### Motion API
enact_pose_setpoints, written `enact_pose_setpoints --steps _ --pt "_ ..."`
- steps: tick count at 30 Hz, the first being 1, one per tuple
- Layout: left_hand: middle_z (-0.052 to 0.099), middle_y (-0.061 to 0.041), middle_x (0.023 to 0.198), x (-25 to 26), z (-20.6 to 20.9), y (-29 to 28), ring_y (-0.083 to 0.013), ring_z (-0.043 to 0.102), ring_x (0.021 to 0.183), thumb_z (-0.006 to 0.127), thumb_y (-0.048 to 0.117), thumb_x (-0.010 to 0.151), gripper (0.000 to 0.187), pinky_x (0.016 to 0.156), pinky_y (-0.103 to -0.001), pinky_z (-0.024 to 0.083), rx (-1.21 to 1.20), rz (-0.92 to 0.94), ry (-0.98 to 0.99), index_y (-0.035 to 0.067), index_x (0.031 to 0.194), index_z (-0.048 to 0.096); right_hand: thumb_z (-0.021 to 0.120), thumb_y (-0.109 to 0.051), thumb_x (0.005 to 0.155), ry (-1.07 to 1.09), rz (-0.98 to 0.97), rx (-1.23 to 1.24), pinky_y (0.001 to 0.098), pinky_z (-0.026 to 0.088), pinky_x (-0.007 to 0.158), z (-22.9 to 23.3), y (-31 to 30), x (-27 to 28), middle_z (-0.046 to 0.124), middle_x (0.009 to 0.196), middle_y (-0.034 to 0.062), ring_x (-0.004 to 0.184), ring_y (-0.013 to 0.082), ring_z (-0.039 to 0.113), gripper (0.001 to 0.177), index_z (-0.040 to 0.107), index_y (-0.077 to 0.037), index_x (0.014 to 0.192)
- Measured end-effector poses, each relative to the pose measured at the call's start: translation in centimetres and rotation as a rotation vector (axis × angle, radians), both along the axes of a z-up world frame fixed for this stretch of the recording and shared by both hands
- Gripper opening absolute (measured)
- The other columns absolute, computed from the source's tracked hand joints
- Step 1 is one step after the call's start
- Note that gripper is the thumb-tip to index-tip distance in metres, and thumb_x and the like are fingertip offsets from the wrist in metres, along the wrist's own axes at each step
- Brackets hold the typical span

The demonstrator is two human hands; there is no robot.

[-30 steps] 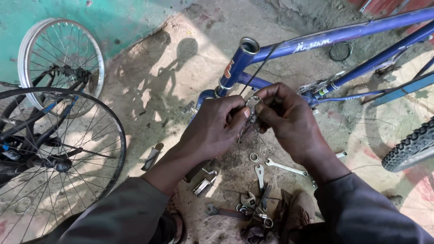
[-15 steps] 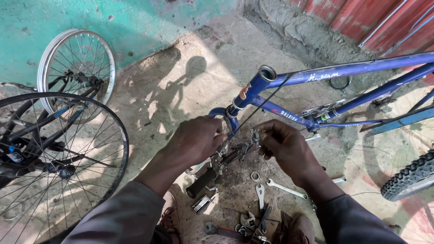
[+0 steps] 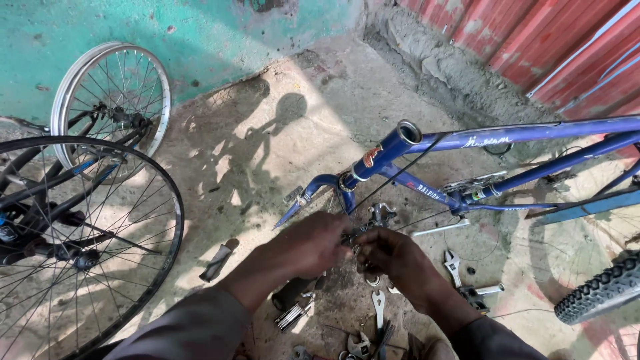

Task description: The person cleans a bicycle headset bearing cup using a dark cloth and then wipes the inside of the bicycle frame's head tube. The person handles the bearing cup and the bicycle frame while various tools and parts are scattered on the ground.

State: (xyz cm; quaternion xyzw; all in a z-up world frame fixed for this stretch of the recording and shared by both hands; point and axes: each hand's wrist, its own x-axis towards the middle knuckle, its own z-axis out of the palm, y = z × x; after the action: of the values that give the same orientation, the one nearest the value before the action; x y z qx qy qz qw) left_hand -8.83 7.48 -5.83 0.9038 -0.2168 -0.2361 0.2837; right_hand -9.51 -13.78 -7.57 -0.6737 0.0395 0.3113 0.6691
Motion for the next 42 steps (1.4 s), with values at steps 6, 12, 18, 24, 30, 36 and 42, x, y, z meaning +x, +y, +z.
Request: enact_pose_setpoints --steps 6,12,18,24,30,36,42 --pt "0.075 -0.016 0.113 -0.8 3.0 -1.3 -0.0243 0.078 0.084 0.066 0.004 0.095 0.031 0.060 -0.030 0.066 -0.189 0.265 0.092 0.007 0.125 0.065 0.063 -0.001 0.095 0.017 -0.215 0.218 0.0451 0.058 0.083 1.2 0.0 -0.2 0.075 0.099 0.0206 0.087 0.0298 0.070 0.022 0.066 0.002 0.117" --pt "0.080 -0.009 0.108 -1.4 4.2 -2.6 -0.0218 0.078 0.088 0.075 0.012 0.090 0.020 0.068 -0.035 0.064 -0.271 0.331 -0.064 0.015 0.110 0.073 0.070 -0.002 0.089 -0.106 -0.238 0.281 0.0454 0.065 0.080 1.2 -2.1 -1.4 0.079 0.102 0.0249 0.085 0.0348 0.078 0.018 0.069 0.000 0.107" --pt "0.081 -0.002 0.098 -2.8 5.4 -4.1 -0.0173 0.075 0.082 0.073 0.019 0.090 0.010 0.068 -0.033 0.057 -0.368 0.282 -0.108 0.015 0.099 0.076 0.068 -0.006 0.095 -0.137 -0.213 0.064 0.0359 0.057 0.062 3.0 -3.6 -3.2 0.074 0.077 0.0190 0.069 0.0280 0.075 0.009 0.070 0.001 0.100" --pt "0.077 -0.007 0.094 -4.6 7.0 -5.4 -0.0124 0.074 0.069 0.066 0.026 0.095 0.043 0.059 -0.025 0.065 -0.454 0.441 0.280 0.021 0.137 0.062 0.069 -0.013 0.095 -0.076 -0.233 0.188 0.0346 0.053 0.062 3.4 -4.6 -3.8 0.070 0.080 0.0150 0.065 0.0237 0.065 0.015 0.067 0.000 0.100" --pt "0.075 -0.001 0.083 -5.7 2.8 -4.9 -0.0133 0.071 0.074 0.073 0.027 0.087 0.048 0.064 -0.030 0.055 -0.417 0.319 0.090 0.022 0.134 0.066 0.072 -0.009 0.095 -0.116 -0.047 -0.040 0.0325 0.056 0.060 3.7 -5.0 -3.7 0.072 0.076 0.0124 0.064 0.0206 0.069 0.009 0.071 -0.001 0.090" --pt "0.077 0.005 0.092 -5.0 3.7 -5.6 -0.0106 0.070 0.080 0.077 0.026 0.075 0.038 0.072 -0.029 0.052 -0.445 0.284 0.237 0.018 0.112 0.071 0.078 -0.001 0.092 -0.195 -0.041 0.018 0.0306 0.044 0.053 -1.5 -5.2 -2.8 0.064 0.066 0.0073 0.057 0.0154 0.055 0.012 0.068 -0.001 0.085" --pt "0.075 -0.013 0.103 -3.6 2.1 -5.9 -0.0315 0.073 0.089 0.066 0.020 0.091 0.021 0.071 -0.044 0.052 -0.329 0.213 0.019 0.009 0.110 0.065 0.073 -0.014 0.094 -0.176 -0.043 -0.067 0.0341 0.053 0.055 -2.4 -4.8 -1.1 0.071 0.069 0.0118 0.057 0.0209 0.063 0.016 0.072 0.000 0.087"
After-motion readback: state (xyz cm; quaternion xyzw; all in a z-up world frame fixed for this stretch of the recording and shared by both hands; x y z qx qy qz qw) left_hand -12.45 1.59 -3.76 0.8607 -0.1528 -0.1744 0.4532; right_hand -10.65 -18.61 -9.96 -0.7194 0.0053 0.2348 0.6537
